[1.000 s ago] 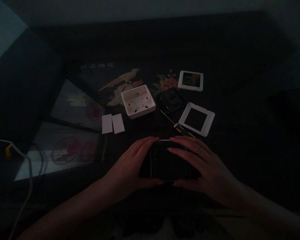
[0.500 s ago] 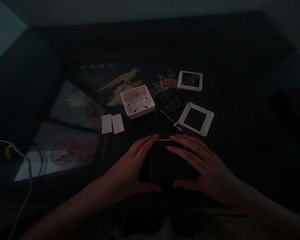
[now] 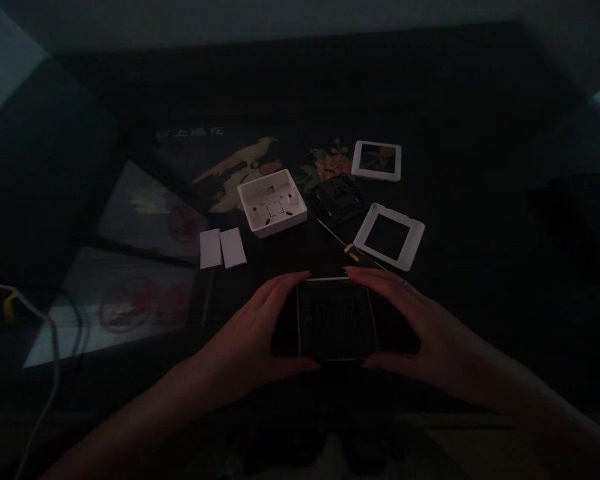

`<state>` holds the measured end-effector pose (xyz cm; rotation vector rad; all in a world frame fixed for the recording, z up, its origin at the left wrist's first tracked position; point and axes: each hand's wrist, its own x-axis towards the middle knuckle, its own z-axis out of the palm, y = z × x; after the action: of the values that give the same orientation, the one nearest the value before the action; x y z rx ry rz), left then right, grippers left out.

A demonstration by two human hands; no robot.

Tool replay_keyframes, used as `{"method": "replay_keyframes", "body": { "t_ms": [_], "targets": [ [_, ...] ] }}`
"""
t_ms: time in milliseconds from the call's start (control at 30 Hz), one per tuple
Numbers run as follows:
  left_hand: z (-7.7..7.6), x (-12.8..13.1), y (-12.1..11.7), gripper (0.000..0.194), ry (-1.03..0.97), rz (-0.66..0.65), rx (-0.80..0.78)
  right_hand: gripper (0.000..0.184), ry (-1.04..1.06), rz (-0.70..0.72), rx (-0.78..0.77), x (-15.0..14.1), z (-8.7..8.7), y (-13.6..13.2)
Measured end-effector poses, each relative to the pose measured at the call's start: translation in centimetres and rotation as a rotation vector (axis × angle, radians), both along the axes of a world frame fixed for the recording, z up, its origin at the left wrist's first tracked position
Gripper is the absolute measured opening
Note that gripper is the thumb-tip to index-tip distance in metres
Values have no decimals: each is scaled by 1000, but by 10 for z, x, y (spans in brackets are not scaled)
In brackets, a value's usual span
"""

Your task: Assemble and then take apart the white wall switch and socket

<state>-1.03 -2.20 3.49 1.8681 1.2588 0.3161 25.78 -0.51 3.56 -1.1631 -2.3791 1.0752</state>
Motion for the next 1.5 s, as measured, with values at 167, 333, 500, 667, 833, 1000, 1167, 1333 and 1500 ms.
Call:
{"method": "replay_keyframes", "body": {
  "t_ms": [167,333,500,667,833,1000,1167,1333,1500],
  "targets": [
    [-3,0,-1,95,15,-25,50,84,21,-88,-82,3,5,1],
    [-8,-1,-2,89,17,-43,116,84,23,-141,-125,2,9,3],
    [-9,-1,-3,86,21,-41,118,80,10,-96,-48,-1,3,0],
    [-13,-3,-4,86,-5,-39,156,77,16,-78,3,-1,1,-1],
    [-17,-3,-5,87,-12,-40,185,76,-9,-41,43,-1,1,0],
    [-11,-3,-3,88,11,-66,126,77,-4,-28,50,0,-1,0],
    [-9,-3,-3,103,-2,-81,77,76,-28,-24,20,-2,4,2],
    [-10,-5,-3,101,-29,-62,51,76,-12,-7,22,-1,6,2],
    [-4,-3,-1,99,-27,-66,24,76,-11,-5,34,-1,5,0]
  ]
}}
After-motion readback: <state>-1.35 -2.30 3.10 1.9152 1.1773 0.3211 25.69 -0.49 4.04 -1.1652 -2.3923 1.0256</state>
